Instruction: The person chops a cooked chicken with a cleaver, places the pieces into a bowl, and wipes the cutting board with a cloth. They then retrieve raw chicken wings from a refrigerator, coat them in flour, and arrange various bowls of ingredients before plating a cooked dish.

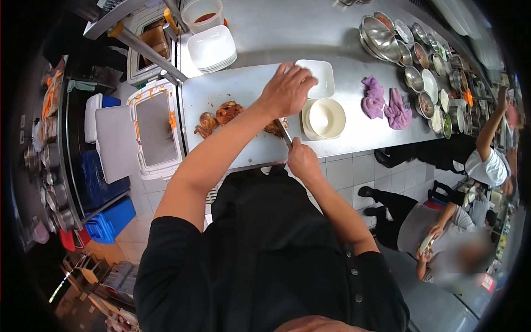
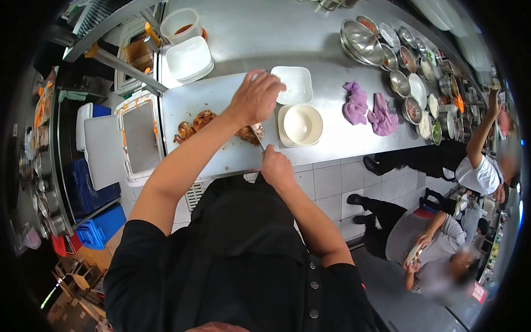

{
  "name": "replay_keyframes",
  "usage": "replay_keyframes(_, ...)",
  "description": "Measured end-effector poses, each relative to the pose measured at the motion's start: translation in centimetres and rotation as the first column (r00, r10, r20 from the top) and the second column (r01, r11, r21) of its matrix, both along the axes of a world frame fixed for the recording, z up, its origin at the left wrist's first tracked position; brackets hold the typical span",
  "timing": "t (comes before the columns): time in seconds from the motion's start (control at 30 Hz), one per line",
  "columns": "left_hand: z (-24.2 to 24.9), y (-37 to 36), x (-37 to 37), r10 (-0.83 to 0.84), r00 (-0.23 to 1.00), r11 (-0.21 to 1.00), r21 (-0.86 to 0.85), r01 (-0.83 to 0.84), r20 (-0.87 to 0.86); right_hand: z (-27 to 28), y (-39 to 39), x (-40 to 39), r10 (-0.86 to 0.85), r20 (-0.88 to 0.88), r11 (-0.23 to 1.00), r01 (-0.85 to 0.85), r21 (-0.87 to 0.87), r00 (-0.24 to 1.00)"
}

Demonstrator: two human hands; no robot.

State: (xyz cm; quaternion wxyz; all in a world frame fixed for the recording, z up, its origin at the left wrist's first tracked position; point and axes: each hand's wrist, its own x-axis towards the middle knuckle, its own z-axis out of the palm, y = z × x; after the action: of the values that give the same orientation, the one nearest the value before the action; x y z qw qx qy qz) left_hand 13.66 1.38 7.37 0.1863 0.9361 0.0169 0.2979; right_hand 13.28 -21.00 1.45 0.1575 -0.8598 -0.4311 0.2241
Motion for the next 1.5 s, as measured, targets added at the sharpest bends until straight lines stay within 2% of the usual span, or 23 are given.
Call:
replay_keyframes(0.07,4.8,-0.5,-0.6,0.026,0.999,0.999,-0.031,-0.024,0.044,-0.3,-0.4,0.3,0.018,-0.005,0.999,-0.018,0.045,1.0)
replay_keyframes(0.13,6.7,-1.0,-0.7,0.097,0.975,0.994,-0.07,-0.085,0.201,0.0,-0.2,0.9,0.024,0.004,0.995,-0.024,0.094,1.0)
replay_keyframes(0.17,2.3,-1.3,-0.1,0.109,0.988,0.99,-0.103,-0.098,0.107,0.3,-0.1,0.8,0.017,-0.013,0.997,-0.015,0.077,1.0)
replay_keyframes(0.2,-1.3,-1.9,-0.4,0.108,0.989,0.99,-0.104,-0.097,0.104,0.6,-0.2,0.3,0.011,-0.034,0.998,-0.009,0.058,0.999)
replay_keyframes(0.27,-5.9,-1.4,0.1,0.116,0.986,0.993,0.035,-0.113,-0.121,-0.2,0.2,0.9,0.009,-0.008,0.997,-0.009,0.074,1.0)
replay_keyframes(0.37,-4.6,-0.5,-1.5,0.171,0.984,0.985,-0.024,-0.172,-0.041,0.0,-0.4,1.5,0.024,-0.024,0.998,-0.023,0.055,0.999)
replay_keyframes(0.47,0.5,2.0,-3.7,0.283,0.943,0.932,-0.281,-0.228,0.175,1.5,-0.8,2.3,-0.004,-0.056,0.996,0.009,0.088,0.998)
replay_keyframes(0.57,1.3,3.6,-6.3,0.403,0.913,0.856,-0.376,-0.356,0.055,3.9,-1.4,2.2,-0.094,-0.057,0.987,0.1,0.128,0.994)
replay_keyframes(0.63,0.9,3.4,-7.7,0.182,0.903,0.766,-0.52,-0.379,-0.39,4.3,-2.4,2.2,-0.16,-0.057,0.978,0.166,0.124,0.985)
replay_keyframes(0.67,0.3,2.9,-8.1,0.182,0.903,0.766,-0.519,-0.379,-0.39,4.1,-3.2,2.5,-0.204,-0.116,0.959,0.222,0.175,0.972)
replay_keyframes(0.73,-1.9,1.5,-8.5,-0.03,0.739,0.913,-0.319,-0.254,-0.673,4.2,-4.2,2.9,-0.244,-0.175,0.934,0.28,0.224,0.954)
replay_keyframes(0.77,-3.6,0.9,-8.4,-0.032,0.74,0.914,-0.319,-0.251,-0.672,4.3,-4.7,2.9,-0.272,-0.191,0.92,0.313,0.235,0.943)
replay_keyframes(0.8,-5.6,0.3,-8.2,-0.066,0.807,0.99,-0.139,-0.02,-0.587,4.4,-5.1,2.8,-0.298,-0.207,0.907,0.344,0.245,0.932)
replay_keyframes(0.87,-7.5,-0.1,-8.0,-0.127,0.853,0.979,0.075,0.19,-0.506,4.3,-5.7,2.5,-0.295,-0.198,0.912,0.337,0.233,0.935)
replay_keyframes(0.97,-7.2,0.0,-7.5,-0.115,0.832,0.958,0.16,0.237,-0.543,3.7,-6.4,1.8,-0.288,-0.186,0.922,0.324,0.213,0.94)
replay_keyframes(1.03,-4.9,-0.9,-7.9,0.091,0.747,0.996,0.077,-0.054,-0.659,3.4,-6.5,1.1,-0.273,-0.175,0.929,0.307,0.207,0.946)
replay_keyframes(1.07,-4.9,-1.5,-8.1,0.093,0.746,0.995,0.079,-0.055,-0.66,3.5,-6.3,0.7,-0.272,-0.177,0.929,0.306,0.208,0.946)
replay_keyframes(1.13,-4.8,-2.5,-8.7,0.224,0.701,0.968,0.075,-0.238,-0.677,4.3,-5.5,-0.3,-0.29,-0.176,0.935,0.318,0.159,0.941)
replay_keyframes(1.17,-4.8,-2.7,-9.0,0.225,0.7,0.968,0.074,-0.239,-0.678,3.6,-5.3,-0.4,-0.265,-0.147,0.943,0.288,0.168,0.953)
replay_keyframes(1.23,-3.4,-2.8,-9.4,0.241,0.714,0.922,-0.075,-0.38,-0.658,3.0,-4.4,-0.7,-0.239,-0.115,0.949,0.257,0.181,0.964)
replay_keyframes(1.27,-3.0,-2.6,-9.7,0.241,0.713,0.921,-0.076,-0.381,-0.658,2.8,-3.9,-0.8,-0.213,-0.082,0.955,0.225,0.195,0.974)
replay_keyframes(1.33,-2.1,-1.6,-10.9,0.406,0.82,0.852,-0.158,-0.499,-0.403,3.3,-2.8,-0.8,-0.191,-0.081,0.959,0.204,0.195,0.978)
replay_keyframes(1.5,2.8,1.3,-12.2,0.494,0.833,0.809,-0.22,-0.545,-0.249,5.3,-0.6,-2.3,-0.158,-0.066,0.957,0.169,0.235,0.985)
